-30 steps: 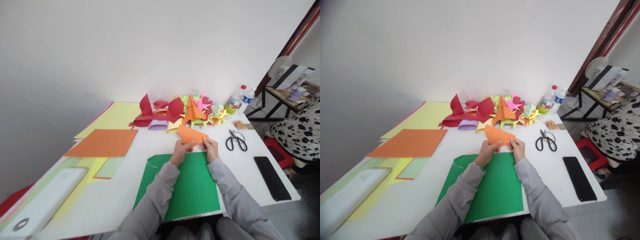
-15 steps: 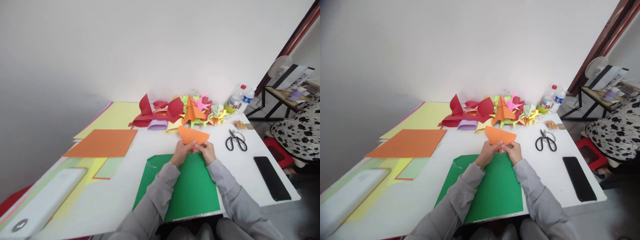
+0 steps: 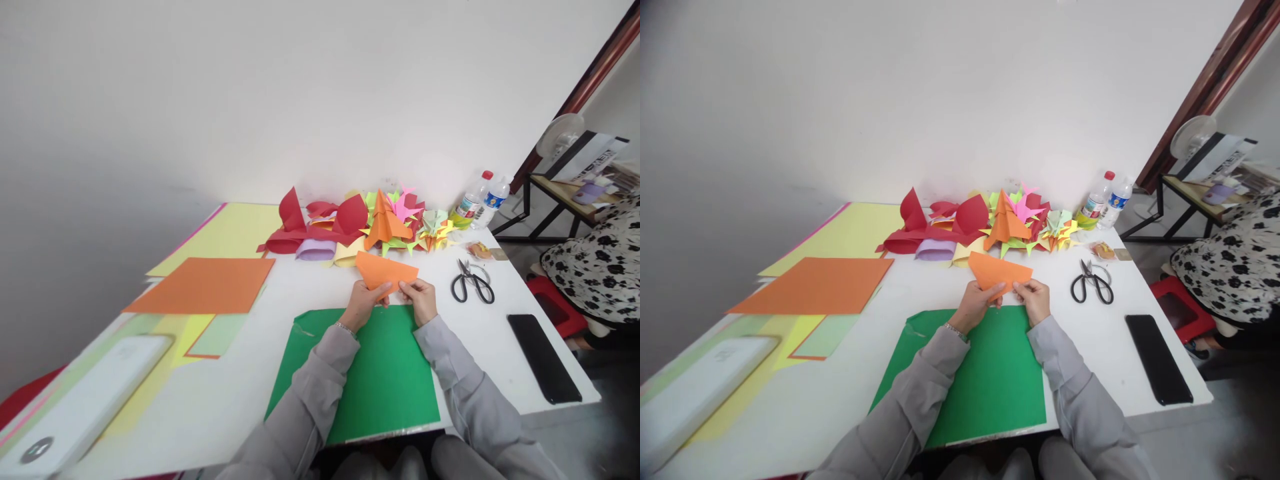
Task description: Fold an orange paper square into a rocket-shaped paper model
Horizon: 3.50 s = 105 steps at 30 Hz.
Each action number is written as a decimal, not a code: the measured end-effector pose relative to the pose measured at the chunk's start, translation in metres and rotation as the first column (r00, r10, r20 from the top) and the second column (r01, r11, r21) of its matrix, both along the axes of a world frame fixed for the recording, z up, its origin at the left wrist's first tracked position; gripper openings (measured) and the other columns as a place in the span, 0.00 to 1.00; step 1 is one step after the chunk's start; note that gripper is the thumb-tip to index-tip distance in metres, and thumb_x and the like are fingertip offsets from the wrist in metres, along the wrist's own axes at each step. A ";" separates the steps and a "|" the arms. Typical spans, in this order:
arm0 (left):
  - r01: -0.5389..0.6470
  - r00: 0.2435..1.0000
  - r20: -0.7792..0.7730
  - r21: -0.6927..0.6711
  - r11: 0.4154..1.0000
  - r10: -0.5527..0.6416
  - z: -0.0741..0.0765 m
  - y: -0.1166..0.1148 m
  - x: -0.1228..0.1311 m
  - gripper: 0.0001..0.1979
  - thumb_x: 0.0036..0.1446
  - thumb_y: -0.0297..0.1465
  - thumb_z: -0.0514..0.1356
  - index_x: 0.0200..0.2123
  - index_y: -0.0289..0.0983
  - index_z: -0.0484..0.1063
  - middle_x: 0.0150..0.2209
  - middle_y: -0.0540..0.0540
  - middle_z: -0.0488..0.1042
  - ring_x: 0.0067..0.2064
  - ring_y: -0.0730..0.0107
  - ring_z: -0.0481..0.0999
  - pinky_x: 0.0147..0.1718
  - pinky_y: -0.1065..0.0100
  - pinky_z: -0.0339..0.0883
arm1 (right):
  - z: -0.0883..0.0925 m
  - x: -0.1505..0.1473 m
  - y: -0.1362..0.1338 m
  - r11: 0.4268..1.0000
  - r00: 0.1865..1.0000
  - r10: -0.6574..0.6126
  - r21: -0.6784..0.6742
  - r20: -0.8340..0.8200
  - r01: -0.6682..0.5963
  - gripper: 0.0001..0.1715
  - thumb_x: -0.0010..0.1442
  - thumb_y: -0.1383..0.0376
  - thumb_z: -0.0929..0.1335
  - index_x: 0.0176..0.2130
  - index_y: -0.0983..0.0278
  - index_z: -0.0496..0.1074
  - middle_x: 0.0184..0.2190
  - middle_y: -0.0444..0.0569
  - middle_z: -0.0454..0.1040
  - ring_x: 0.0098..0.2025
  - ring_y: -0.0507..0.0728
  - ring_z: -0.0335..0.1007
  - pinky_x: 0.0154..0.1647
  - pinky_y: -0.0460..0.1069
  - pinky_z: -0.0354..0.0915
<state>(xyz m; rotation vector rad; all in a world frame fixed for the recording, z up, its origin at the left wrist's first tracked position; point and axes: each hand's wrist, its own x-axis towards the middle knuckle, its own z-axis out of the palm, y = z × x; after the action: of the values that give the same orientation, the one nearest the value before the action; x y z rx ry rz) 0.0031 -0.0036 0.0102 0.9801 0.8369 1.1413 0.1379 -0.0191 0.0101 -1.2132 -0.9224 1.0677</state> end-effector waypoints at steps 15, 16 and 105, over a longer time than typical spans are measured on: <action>0.031 0.999 0.038 -0.083 0.996 -0.028 0.003 -0.001 -0.002 0.19 0.40 0.41 0.69 0.24 0.31 0.71 0.15 0.51 0.68 0.18 0.74 0.68 0.18 0.71 0.65 | 0.001 0.015 0.009 0.989 0.976 -0.136 0.034 -0.167 0.144 0.16 0.40 0.57 0.75 0.18 0.64 0.70 0.15 0.41 0.68 0.17 0.48 0.57 0.18 0.46 0.53; 0.043 0.998 0.057 -0.087 0.995 -0.038 0.004 -0.001 -0.002 0.20 0.40 0.42 0.69 0.25 0.31 0.71 0.16 0.51 0.68 0.18 0.74 0.69 0.19 0.71 0.65 | 0.000 0.015 0.010 0.987 0.976 -0.146 0.039 -0.163 0.154 0.16 0.41 0.56 0.74 0.18 0.64 0.70 0.15 0.41 0.67 0.16 0.48 0.57 0.18 0.46 0.53; 0.104 0.985 0.138 0.006 0.995 -0.104 0.002 -0.004 0.003 0.18 0.46 0.37 0.65 0.15 0.33 0.66 0.15 0.51 0.64 0.19 0.73 0.67 0.20 0.68 0.61 | -0.002 -0.009 -0.001 0.937 0.934 0.350 -0.013 0.069 -0.349 0.21 0.41 0.50 0.74 0.18 0.65 0.73 0.13 0.44 0.71 0.16 0.50 0.65 0.20 0.46 0.62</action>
<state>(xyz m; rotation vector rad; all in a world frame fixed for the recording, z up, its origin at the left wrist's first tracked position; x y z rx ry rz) 0.0058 -0.0080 0.0119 0.9222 0.6683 1.1051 0.1293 -0.0202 0.0082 -1.1160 -1.2245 1.3119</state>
